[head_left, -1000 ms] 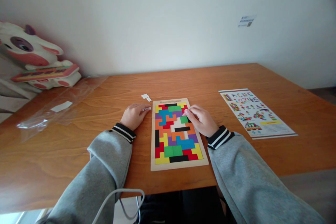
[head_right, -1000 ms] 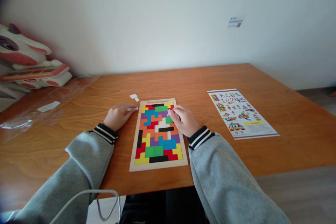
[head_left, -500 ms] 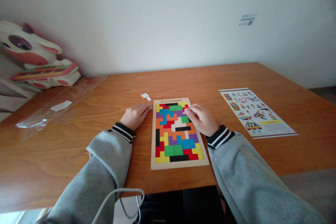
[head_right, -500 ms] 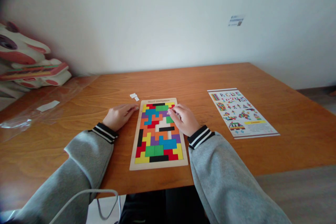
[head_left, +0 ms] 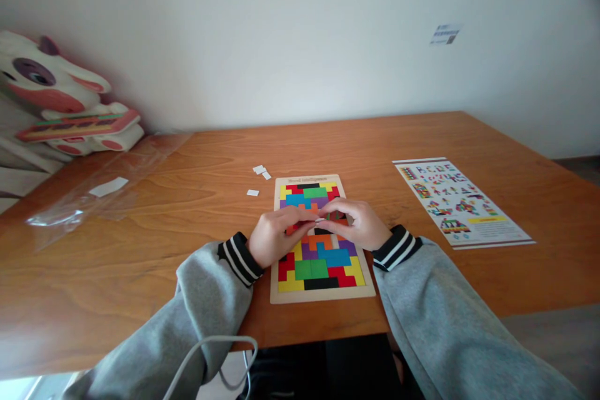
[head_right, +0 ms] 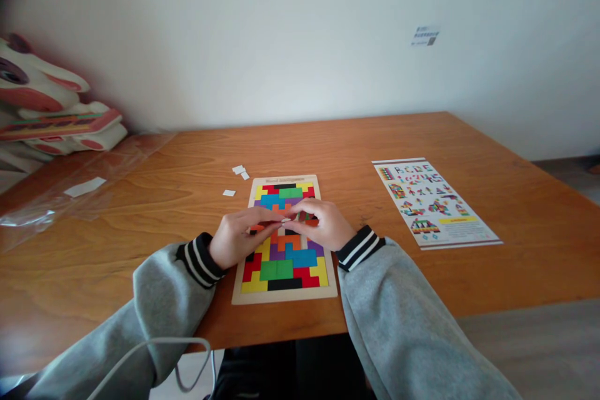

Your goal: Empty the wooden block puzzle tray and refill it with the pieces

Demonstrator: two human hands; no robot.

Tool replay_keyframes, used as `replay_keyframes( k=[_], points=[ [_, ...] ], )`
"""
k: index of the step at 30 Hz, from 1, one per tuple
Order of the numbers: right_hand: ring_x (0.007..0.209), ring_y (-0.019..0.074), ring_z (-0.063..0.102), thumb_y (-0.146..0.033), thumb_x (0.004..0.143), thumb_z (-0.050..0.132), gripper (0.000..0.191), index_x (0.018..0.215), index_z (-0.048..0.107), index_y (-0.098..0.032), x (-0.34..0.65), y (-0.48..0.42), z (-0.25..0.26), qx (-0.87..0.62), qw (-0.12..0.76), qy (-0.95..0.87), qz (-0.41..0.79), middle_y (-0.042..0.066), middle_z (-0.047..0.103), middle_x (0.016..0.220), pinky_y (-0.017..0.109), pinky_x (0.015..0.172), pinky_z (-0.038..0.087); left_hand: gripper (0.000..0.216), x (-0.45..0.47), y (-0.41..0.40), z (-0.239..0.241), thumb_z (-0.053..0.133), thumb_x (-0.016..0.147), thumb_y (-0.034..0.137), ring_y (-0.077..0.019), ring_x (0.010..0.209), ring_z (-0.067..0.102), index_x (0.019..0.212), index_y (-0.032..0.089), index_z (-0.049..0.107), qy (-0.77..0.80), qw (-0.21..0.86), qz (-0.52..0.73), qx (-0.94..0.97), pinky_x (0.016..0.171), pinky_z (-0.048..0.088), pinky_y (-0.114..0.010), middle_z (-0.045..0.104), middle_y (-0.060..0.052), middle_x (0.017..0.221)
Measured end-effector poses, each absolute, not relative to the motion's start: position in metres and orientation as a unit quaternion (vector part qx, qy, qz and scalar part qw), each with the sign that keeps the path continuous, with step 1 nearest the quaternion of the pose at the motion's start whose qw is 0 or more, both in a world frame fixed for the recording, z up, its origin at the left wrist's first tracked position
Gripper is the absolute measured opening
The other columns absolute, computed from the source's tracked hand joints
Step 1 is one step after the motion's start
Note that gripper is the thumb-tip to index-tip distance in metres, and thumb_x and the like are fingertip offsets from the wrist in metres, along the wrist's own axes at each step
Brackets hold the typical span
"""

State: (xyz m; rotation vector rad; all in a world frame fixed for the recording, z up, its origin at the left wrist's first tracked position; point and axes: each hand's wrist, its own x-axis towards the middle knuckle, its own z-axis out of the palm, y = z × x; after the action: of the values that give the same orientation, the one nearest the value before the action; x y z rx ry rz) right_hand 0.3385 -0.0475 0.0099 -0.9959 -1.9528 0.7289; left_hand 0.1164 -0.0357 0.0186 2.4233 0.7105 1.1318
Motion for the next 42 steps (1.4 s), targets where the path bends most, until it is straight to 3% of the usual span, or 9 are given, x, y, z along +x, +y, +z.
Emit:
replay_keyframes(
  k=[4, 7, 10, 18, 25, 31, 36, 42],
  points=[
    [0.074, 0.0160, 0.068, -0.046, 0.088, 0.066, 0.025, 0.087, 0.073, -0.022, 0.340, -0.048, 0.015, -0.426, 0.389, -0.752, 0.318, 0.002, 0.076, 0.085, 0.029, 0.070, 0.055, 0.015, 0.118, -0.037, 0.015, 0.062, 0.094, 0.028, -0.0140, 0.080, 0.073, 0.101, 0.018, 0.070, 0.272, 0.213, 0.389, 0.854, 0.074, 0.061, -0.024, 0.076, -0.004, 0.093],
    [0.067, 0.0148, 0.067, -0.049, 0.086, 0.067, 0.030, 0.088, 0.072, -0.020, 0.348, -0.047, 0.017, -0.450, 0.388, -0.715, 0.370, 0.003, 0.075, 0.080, 0.027, 0.061, 0.054, 0.015, 0.115, -0.033, 0.016, 0.060, 0.095, 0.026, -0.0157, 0.087, 0.072, 0.103, 0.018, 0.070, 0.244, 0.170, 0.362, 0.883, 0.080, 0.060, -0.028, 0.076, -0.006, 0.095],
    [0.068, 0.0151, 0.068, -0.048, 0.082, 0.071, 0.030, 0.089, 0.072, -0.019, 0.357, -0.048, 0.015, -0.459, 0.392, -0.689, 0.402, 0.004, 0.075, 0.080, 0.027, 0.063, 0.056, 0.015, 0.113, -0.031, 0.016, 0.059, 0.095, 0.024, -0.0172, 0.088, 0.071, 0.101, 0.018, 0.070, 0.167, 0.109, 0.320, 0.926, 0.082, 0.060, -0.031, 0.077, -0.006, 0.094],
    [0.053, 0.0115, 0.058, -0.048, 0.086, 0.067, 0.029, 0.085, 0.073, -0.020, 0.361, -0.067, 0.004, -0.483, 0.327, -0.739, 0.337, 0.000, 0.069, 0.065, 0.023, 0.047, 0.044, 0.018, 0.111, -0.032, 0.014, 0.057, 0.094, 0.026, -0.0176, 0.088, 0.070, 0.101, 0.022, 0.073, 0.090, 0.047, 0.271, 0.957, 0.083, 0.059, -0.031, 0.078, -0.005, 0.094],
    [0.064, 0.0131, 0.058, -0.040, 0.090, 0.065, 0.022, 0.082, 0.073, -0.021, 0.362, -0.067, -0.001, -0.426, 0.340, -0.803, 0.242, 0.005, 0.065, 0.083, 0.028, 0.057, 0.049, 0.015, 0.112, -0.033, 0.014, 0.059, 0.094, 0.025, -0.0169, 0.086, 0.072, 0.098, 0.021, 0.073, 0.090, 0.057, 0.285, 0.953, 0.078, 0.058, -0.029, 0.078, -0.004, 0.093],
    [0.070, 0.0149, 0.060, -0.036, 0.088, 0.068, 0.021, 0.103, 0.071, -0.022, 0.364, -0.067, -0.005, -0.432, 0.328, -0.811, 0.220, 0.005, 0.063, 0.091, 0.029, 0.063, 0.052, 0.014, 0.113, -0.033, 0.013, 0.059, 0.094, 0.024, -0.0166, 0.085, 0.074, 0.097, 0.020, 0.072, 0.093, 0.066, 0.289, 0.951, 0.076, 0.057, -0.028, 0.079, -0.003, 0.092],
    [0.080, 0.0177, 0.063, -0.036, 0.090, 0.064, 0.019, 0.102, 0.072, -0.023, 0.363, -0.068, -0.003, -0.438, 0.319, -0.817, 0.197, 0.005, 0.062, 0.093, 0.033, 0.073, 0.054, 0.017, 0.112, -0.033, 0.012, 0.056, 0.095, 0.026, -0.0173, 0.087, 0.074, 0.099, 0.021, 0.073, 0.097, 0.067, 0.278, 0.953, 0.078, 0.058, -0.029, 0.079, -0.004, 0.094],
    [0.066, 0.0138, 0.057, -0.035, 0.094, 0.058, 0.021, 0.095, 0.072, -0.020, 0.362, -0.068, -0.001, -0.454, 0.318, -0.805, 0.210, 0.005, 0.061, 0.090, 0.030, 0.060, 0.049, 0.015, 0.113, -0.033, 0.015, 0.058, 0.094, 0.023, -0.0167, 0.085, 0.072, 0.099, 0.019, 0.071, 0.083, 0.065, 0.294, 0.950, 0.077, 0.058, -0.028, 0.078, -0.004, 0.090]
  ],
)
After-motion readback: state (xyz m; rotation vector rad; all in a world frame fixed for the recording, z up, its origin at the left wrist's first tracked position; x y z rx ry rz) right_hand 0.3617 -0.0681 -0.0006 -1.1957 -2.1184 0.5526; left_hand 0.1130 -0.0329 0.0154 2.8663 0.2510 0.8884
